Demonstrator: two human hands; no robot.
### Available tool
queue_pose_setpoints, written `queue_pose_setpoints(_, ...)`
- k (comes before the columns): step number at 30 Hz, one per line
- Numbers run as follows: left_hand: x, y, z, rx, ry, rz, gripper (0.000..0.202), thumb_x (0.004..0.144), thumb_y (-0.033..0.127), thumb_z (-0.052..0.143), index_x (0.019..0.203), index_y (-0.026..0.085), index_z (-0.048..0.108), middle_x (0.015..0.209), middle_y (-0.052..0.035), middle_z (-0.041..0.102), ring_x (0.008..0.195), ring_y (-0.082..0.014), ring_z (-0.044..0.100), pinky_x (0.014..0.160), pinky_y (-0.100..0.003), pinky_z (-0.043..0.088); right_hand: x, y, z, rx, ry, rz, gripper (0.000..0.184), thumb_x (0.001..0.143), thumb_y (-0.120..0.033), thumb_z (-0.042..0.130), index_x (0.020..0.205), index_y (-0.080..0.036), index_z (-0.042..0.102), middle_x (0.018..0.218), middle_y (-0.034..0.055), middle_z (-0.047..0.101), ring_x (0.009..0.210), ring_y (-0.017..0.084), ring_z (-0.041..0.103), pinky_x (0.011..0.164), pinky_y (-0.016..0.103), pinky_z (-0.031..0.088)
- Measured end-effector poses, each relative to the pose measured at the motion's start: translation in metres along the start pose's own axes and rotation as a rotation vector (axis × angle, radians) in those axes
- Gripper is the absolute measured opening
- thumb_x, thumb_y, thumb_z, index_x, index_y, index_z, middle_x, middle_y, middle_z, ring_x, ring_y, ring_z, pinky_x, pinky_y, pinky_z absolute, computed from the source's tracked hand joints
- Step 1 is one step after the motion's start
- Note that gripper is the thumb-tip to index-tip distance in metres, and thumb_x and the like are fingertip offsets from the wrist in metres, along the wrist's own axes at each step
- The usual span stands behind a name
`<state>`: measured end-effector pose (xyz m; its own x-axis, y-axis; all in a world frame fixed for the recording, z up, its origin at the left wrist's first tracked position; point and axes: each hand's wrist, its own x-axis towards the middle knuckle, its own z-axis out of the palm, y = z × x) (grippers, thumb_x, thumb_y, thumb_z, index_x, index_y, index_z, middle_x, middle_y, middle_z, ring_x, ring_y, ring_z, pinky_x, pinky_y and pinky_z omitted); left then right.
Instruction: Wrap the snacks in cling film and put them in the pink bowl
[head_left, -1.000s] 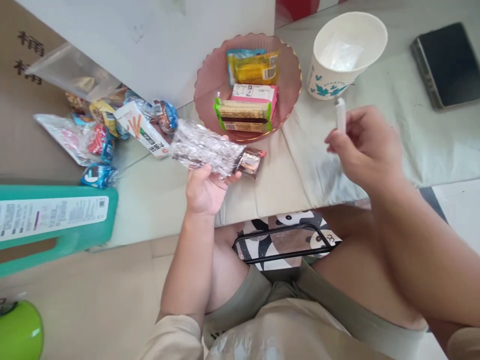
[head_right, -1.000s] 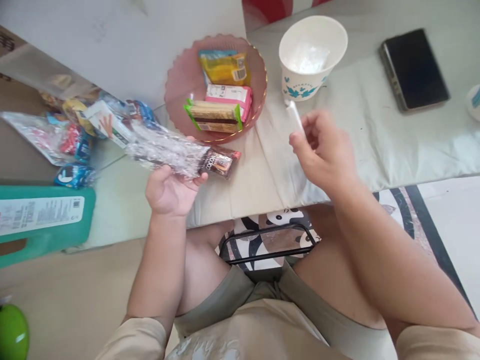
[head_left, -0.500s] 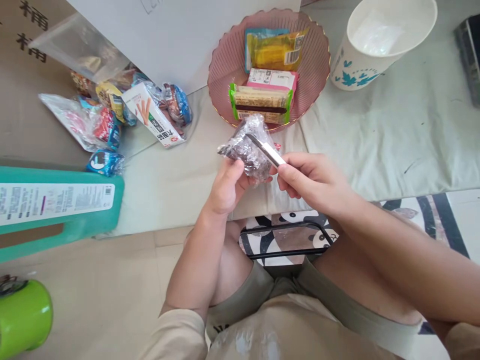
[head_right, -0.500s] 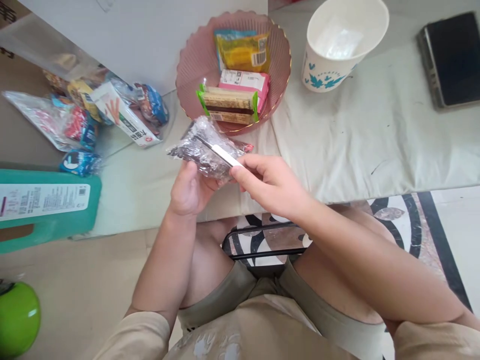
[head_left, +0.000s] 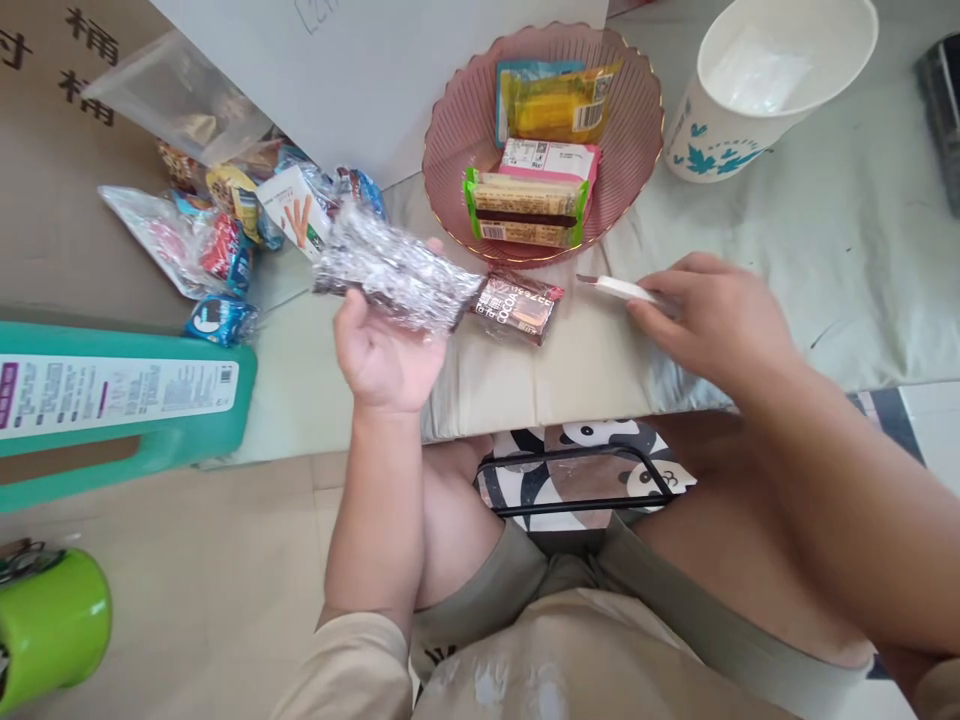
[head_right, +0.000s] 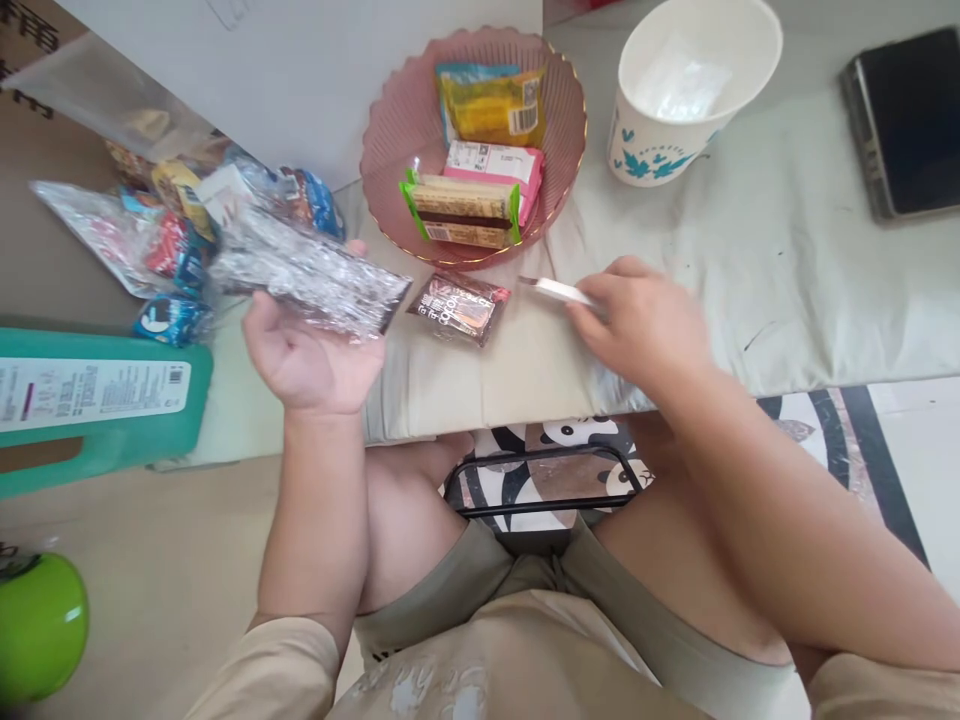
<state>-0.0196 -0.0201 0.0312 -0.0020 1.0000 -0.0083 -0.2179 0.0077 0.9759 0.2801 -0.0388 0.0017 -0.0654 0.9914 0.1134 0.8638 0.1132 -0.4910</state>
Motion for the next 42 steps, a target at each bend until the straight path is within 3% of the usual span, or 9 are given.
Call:
queue_pose_setpoints(5, -0.011, -0.016, 0.014, 0.066, -0.063, -0.169, 0.067, 0.064, 0.068, 0.082, 0.114, 0.03, 0.059, 0.118, -0.008, 0.069, 0.125, -0.0332, 0.064, 0.087, -0.045, 0.062, 0.002, 0.022, 0.0, -0.155, 0.162, 0.044, 0.026, 0.083, -0.037, 0.071, 0.1, -0.019, 0.08, 0.094, 0.0162, 0.07, 0.084, 0.032, 0.062, 0.074, 0.047, 0.048)
queue_pose_setpoints(10, -0.019, -0.032, 0.034, 0.185, -0.117, -0.064, 0.084, 0.061, 0.069, 0.086, 0.131, 0.042, 0.047, 0.134, -0.0047, 0.059, 0.129, -0.0305, 0.062, 0.089, -0.041, 0.062, -0.008, -0.017, 0.003, 0.608, -0.03, -0.072, 0.043, 0.093, -0.054, 0.063, 0.126, -0.026, 0.065, 0.104, 0.0088, 0.072, 0.086, 0.024, 0.068, 0.077, 0.042, 0.058)
queue_pose_setpoints(14, -0.02, -0.039, 0.045, 0.315, -0.126, 0.025, 0.079, 0.067, 0.061, 0.087, 0.131, 0.037, 0.048, 0.134, -0.0071, 0.059, 0.132, -0.0323, 0.06, 0.099, -0.044, 0.058, -0.013, -0.039, 0.013, 0.869, -0.147, -0.052, 0.039, 0.09, -0.051, 0.069, 0.117, -0.022, 0.064, 0.108, 0.0081, 0.071, 0.083, 0.019, 0.068, 0.07, 0.033, 0.059)
queue_pose_setpoints(20, -0.016, -0.039, 0.043, 0.472, 0.002, 0.188, 0.031, 0.083, 0.05, 0.077, 0.097, 0.026, 0.062, 0.126, -0.0085, 0.061, 0.132, -0.0286, 0.057, 0.102, -0.042, 0.055, -0.013, -0.038, 0.017, 0.82, -0.13, -0.007, 0.029, 0.085, -0.036, 0.07, 0.109, -0.021, 0.064, 0.106, 0.0062, 0.071, 0.072, 0.015, 0.063, 0.061, 0.029, 0.055)
queue_pose_setpoints(24, -0.009, -0.041, 0.04, 0.42, 0.155, 0.141, 0.032, 0.088, 0.055, 0.072, 0.087, 0.025, 0.061, 0.107, -0.006, 0.067, 0.119, -0.0253, 0.063, 0.099, -0.039, 0.057, -0.013, -0.034, 0.016, 0.667, -0.107, 0.011, 0.033, 0.085, -0.026, 0.061, 0.117, -0.022, 0.066, 0.104, 0.0059, 0.071, 0.072, 0.017, 0.062, 0.064, 0.032, 0.055)
queue_pose_setpoints(27, -0.004, -0.042, 0.039, 0.208, 0.244, -0.002, 0.032, 0.085, 0.052, 0.072, 0.083, 0.024, 0.058, 0.082, -0.0014, 0.064, 0.091, -0.0196, 0.07, 0.08, -0.032, 0.059, -0.013, -0.03, 0.017, 0.468, -0.026, -0.039, 0.039, 0.082, -0.02, 0.056, 0.119, -0.022, 0.069, 0.109, 0.0097, 0.07, 0.091, 0.025, 0.066, 0.077, 0.039, 0.056)
queue_pose_setpoints(30, -0.002, -0.039, 0.036, 0.04, 0.199, -0.214, 0.025, 0.075, 0.038, 0.075, 0.078, 0.023, 0.056, 0.07, 0.0023, 0.063, 0.063, -0.0141, 0.066, 0.056, -0.026, 0.055, -0.013, -0.027, 0.02, 0.363, -0.009, -0.21, 0.043, 0.082, -0.021, 0.059, 0.124, -0.021, 0.068, 0.123, 0.0137, 0.067, 0.115, 0.031, 0.064, 0.095, 0.047, 0.055)
queue_pose_setpoints(33, -0.004, -0.031, 0.034, -0.02, 0.158, -0.344, 0.021, 0.061, 0.024, 0.073, 0.075, 0.022, 0.058, 0.064, 0.005, 0.066, 0.049, -0.0112, 0.061, 0.042, -0.021, 0.048, -0.012, -0.026, 0.027, 0.329, -0.057, -0.361, 0.046, 0.084, -0.022, 0.061, 0.13, -0.02, 0.065, 0.121, 0.0137, 0.067, 0.112, 0.031, 0.064, 0.097, 0.047, 0.053)
queue_pose_setpoints(42, -0.005, -0.02, 0.015, 0.059, 0.067, -0.281, 0.006, 0.05, 0.016, 0.061, 0.052, 0.02, 0.057, 0.049, 0.0011, 0.067, 0.036, -0.0103, 0.052, 0.034, -0.019, 0.04, -0.007, -0.023, 0.026, 0.318, -0.095, -0.534, 0.012, 0.095, -0.026, 0.06, 0.098, -0.022, 0.071, 0.093, 0.0074, 0.068, 0.088, 0.023, 0.062, 0.083, 0.04, 0.05)
